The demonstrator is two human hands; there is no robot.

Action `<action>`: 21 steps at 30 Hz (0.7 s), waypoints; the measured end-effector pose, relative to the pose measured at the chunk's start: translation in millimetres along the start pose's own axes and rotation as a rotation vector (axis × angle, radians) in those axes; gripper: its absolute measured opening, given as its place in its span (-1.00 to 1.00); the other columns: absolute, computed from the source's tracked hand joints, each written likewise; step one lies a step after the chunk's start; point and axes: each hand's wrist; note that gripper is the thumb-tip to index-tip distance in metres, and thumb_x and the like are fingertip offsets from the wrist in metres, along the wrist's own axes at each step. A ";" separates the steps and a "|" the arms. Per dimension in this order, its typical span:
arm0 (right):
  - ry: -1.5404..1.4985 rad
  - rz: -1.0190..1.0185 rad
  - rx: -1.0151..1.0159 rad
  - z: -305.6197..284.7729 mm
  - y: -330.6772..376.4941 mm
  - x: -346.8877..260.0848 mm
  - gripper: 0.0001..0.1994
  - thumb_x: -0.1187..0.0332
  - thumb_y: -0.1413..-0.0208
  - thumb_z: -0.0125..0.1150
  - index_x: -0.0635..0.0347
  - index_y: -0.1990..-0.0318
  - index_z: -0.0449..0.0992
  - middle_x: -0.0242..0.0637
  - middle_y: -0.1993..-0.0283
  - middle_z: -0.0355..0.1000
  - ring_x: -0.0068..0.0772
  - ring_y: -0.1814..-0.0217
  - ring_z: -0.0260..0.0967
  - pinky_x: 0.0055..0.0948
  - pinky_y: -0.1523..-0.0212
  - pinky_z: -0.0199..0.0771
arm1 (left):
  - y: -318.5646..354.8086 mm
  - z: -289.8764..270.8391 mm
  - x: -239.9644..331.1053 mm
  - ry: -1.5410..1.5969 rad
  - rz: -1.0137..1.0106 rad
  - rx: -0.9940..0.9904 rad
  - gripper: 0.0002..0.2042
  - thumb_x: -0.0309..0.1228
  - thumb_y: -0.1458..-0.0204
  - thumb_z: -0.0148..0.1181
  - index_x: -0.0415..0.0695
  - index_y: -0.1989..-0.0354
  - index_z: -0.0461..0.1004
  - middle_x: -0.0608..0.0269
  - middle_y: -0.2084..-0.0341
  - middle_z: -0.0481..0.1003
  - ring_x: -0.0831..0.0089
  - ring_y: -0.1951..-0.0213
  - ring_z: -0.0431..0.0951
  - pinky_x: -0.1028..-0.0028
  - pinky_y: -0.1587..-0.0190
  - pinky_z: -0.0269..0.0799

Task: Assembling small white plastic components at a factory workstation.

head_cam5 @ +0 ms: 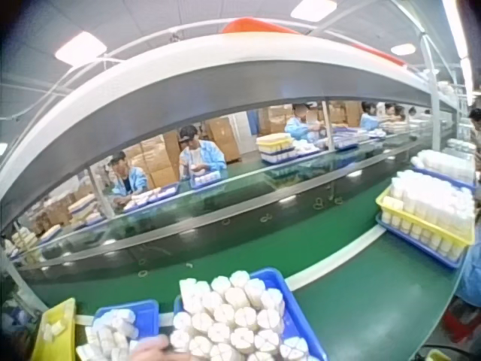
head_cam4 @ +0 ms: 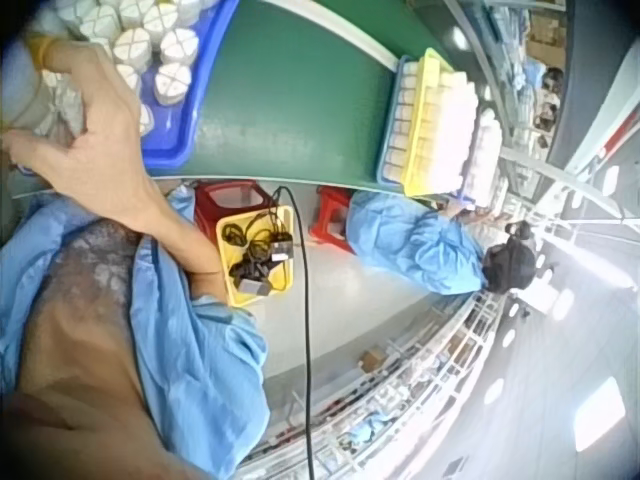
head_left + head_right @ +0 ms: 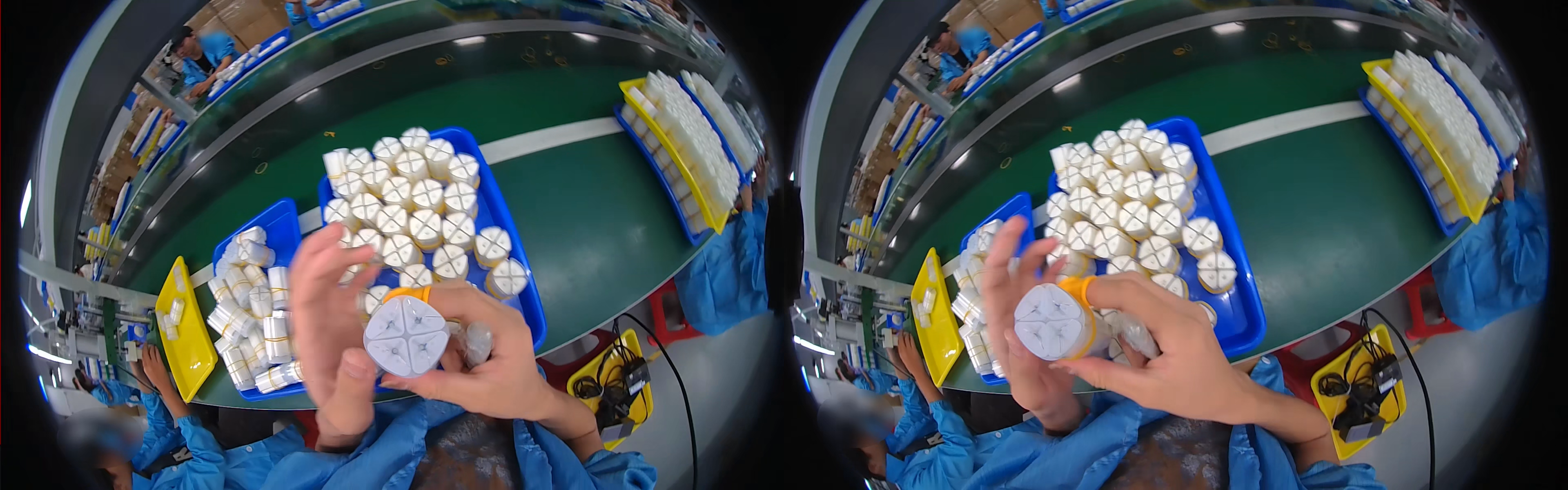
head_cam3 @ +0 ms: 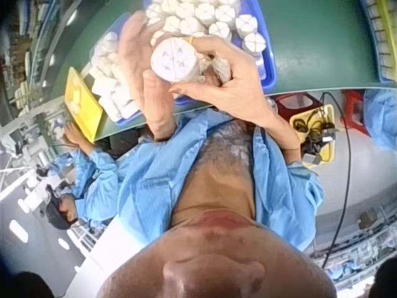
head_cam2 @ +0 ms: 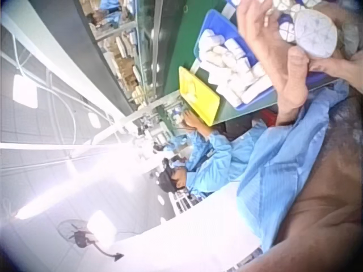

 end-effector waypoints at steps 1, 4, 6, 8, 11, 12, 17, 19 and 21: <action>-0.011 -0.050 0.034 -4.3 0.8 0.8 -0.50 0.41 0.17 0.51 0.28 0.03 0.45 -0.13 0.03 0.47 -0.28 0.05 0.47 -0.38 0.04 0.45 | -1.5 -7.7 -3.0 -0.025 0.084 0.028 -0.28 -0.02 -0.01 0.21 -0.29 -0.21 0.18 -0.05 -0.17 0.18 0.22 -0.10 0.32 0.25 -0.14 0.22; -0.012 -0.058 0.050 -10.0 8.9 -3.1 -0.48 0.51 0.18 0.49 0.35 -0.01 0.45 -0.04 -0.04 0.46 -0.25 -0.06 0.46 -0.39 -0.03 0.45 | -2.4 -40.4 4.1 -0.214 0.178 0.071 -0.48 -0.27 -0.06 0.20 -0.28 -0.14 0.25 0.00 -0.06 0.29 0.28 0.02 0.39 0.31 -0.05 0.31; -0.042 -0.077 0.035 -15.4 9.2 -7.6 -0.47 0.63 0.15 0.44 0.47 -0.06 0.42 0.17 -0.14 0.39 -0.16 -0.16 0.42 -0.38 -0.07 0.46 | -3.3 -58.1 4.4 -0.265 0.154 0.074 -0.52 -0.34 -0.07 0.19 -0.28 -0.13 0.26 0.01 -0.05 0.31 0.30 0.05 0.40 0.34 -0.02 0.33; 0.032 -0.159 0.017 -25.1 5.7 -15.3 -0.47 0.62 0.16 0.45 0.48 -0.06 0.42 0.20 -0.16 0.36 -0.14 -0.16 0.42 -0.37 -0.06 0.47 | -2.3 -68.8 3.9 -0.340 0.152 0.105 -0.58 -0.47 -0.09 0.15 -0.27 -0.13 0.27 0.04 0.01 0.34 0.35 0.10 0.42 0.37 0.02 0.35; 0.113 -0.287 0.027 -31.0 7.1 -11.4 -0.48 0.57 0.13 0.45 0.48 -0.05 0.44 0.25 -0.18 0.33 -0.13 -0.15 0.42 -0.34 -0.06 0.47 | -4.8 -72.4 8.5 -0.372 0.188 0.063 -0.60 -0.50 -0.09 0.12 -0.27 -0.12 0.27 0.06 0.06 0.37 0.38 0.14 0.42 0.38 0.05 0.36; 0.111 -0.353 0.043 -29.9 7.3 -10.9 -0.50 0.52 0.10 0.45 0.47 -0.05 0.45 0.27 -0.18 0.32 -0.13 -0.15 0.42 -0.32 -0.06 0.46 | -7.6 -72.4 13.6 -0.385 0.262 0.038 -0.60 -0.52 -0.09 0.10 -0.26 -0.13 0.27 0.07 0.10 0.38 0.36 0.17 0.42 0.36 0.08 0.36; 0.003 -0.247 0.084 -40.8 20.2 -3.0 -0.43 0.39 0.00 0.40 0.40 -0.15 0.34 0.29 -0.19 0.31 -0.14 -0.07 0.45 -0.25 -0.05 0.47 | -60.6 -56.7 66.6 -0.474 0.787 -0.483 -0.38 -0.19 -0.11 0.10 -0.22 -0.31 0.14 -0.02 -0.04 0.30 0.18 0.10 0.36 0.24 0.05 0.27; 0.163 -0.321 0.138 -29.8 15.7 -9.6 -0.44 0.47 0.00 0.37 0.36 -0.17 0.31 0.27 -0.17 0.33 -0.19 -0.08 0.44 -0.32 -0.02 0.51 | -33.8 -35.5 83.4 -0.526 0.737 -0.444 -0.38 -0.18 -0.11 0.09 -0.23 -0.30 0.13 -0.02 -0.05 0.30 0.18 0.10 0.36 0.24 0.05 0.27; 0.183 -0.299 0.195 -32.5 23.7 1.0 -0.48 0.53 0.02 0.35 0.37 -0.13 0.33 0.23 -0.17 0.34 -0.24 -0.06 0.45 -0.37 0.01 0.54 | -20.6 -7.1 79.1 -0.522 0.686 -0.421 -0.37 -0.17 -0.11 0.08 -0.23 -0.30 0.13 -0.02 -0.05 0.30 0.19 0.09 0.36 0.24 0.05 0.27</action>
Point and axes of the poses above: each hand's wrist, its own y-axis away from the middle knuckle, its own z-axis out of the palm, x = y × z
